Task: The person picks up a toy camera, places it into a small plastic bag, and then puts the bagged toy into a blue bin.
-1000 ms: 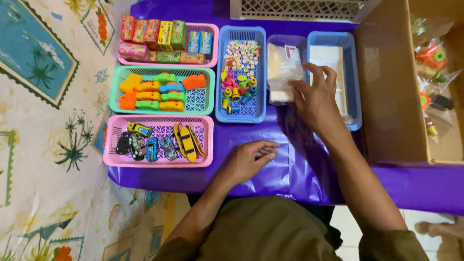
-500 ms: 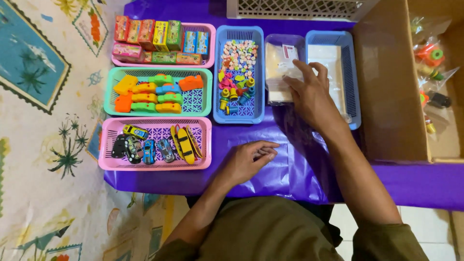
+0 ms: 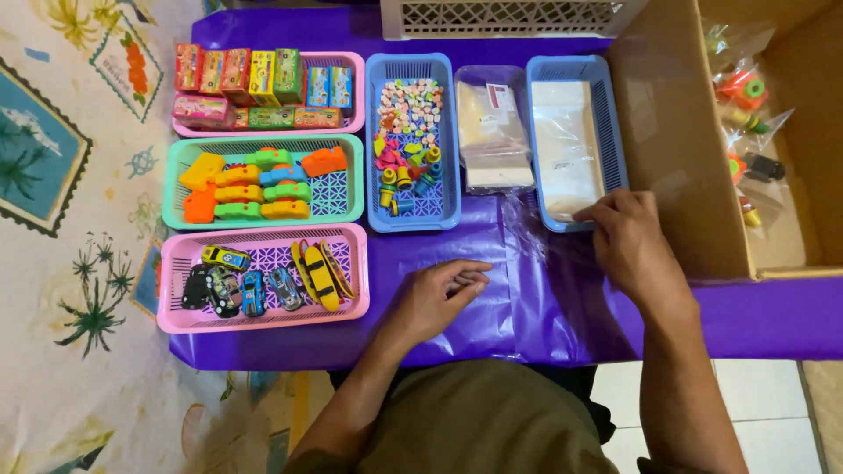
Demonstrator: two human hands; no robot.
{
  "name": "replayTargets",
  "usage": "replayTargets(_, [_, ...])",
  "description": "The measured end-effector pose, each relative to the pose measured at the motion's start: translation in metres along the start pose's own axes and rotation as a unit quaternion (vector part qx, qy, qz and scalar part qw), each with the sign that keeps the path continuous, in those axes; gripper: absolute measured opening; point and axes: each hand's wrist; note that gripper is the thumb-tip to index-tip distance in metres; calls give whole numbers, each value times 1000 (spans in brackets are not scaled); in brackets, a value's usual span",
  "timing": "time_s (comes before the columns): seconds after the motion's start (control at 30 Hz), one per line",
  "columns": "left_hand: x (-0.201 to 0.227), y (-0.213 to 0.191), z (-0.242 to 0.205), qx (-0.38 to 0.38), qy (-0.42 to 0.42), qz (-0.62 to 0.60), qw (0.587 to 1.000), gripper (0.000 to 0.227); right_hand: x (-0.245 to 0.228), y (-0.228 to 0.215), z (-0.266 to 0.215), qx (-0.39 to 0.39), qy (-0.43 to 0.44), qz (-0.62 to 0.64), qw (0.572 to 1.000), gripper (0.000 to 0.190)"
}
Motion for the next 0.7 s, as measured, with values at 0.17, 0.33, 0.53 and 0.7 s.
replayTargets(0.17, [-7, 3, -1, 13, 31, 3, 999, 29, 6, 13, 4, 15, 23, -88, 996, 27])
replayTargets(0.33, [-3, 4, 0, 18, 31, -9, 999, 29, -12, 4, 9, -16, 49, -125, 991, 28])
replayTargets(0.53, [-9, 5, 1, 22, 40, -11, 999, 29, -22, -10, 13, -113, 50, -92, 988, 32])
replayTargets(0.7, [-5, 3, 0, 21, 41, -9, 999, 29, -7, -4, 16, -110, 33, 0, 993, 19])
Point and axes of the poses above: each hand's wrist, its own z-axis towards the middle knuckle, its own y-axis out of the palm, x = y × z, and after that the axes turned 15 degrees about y, right-handed
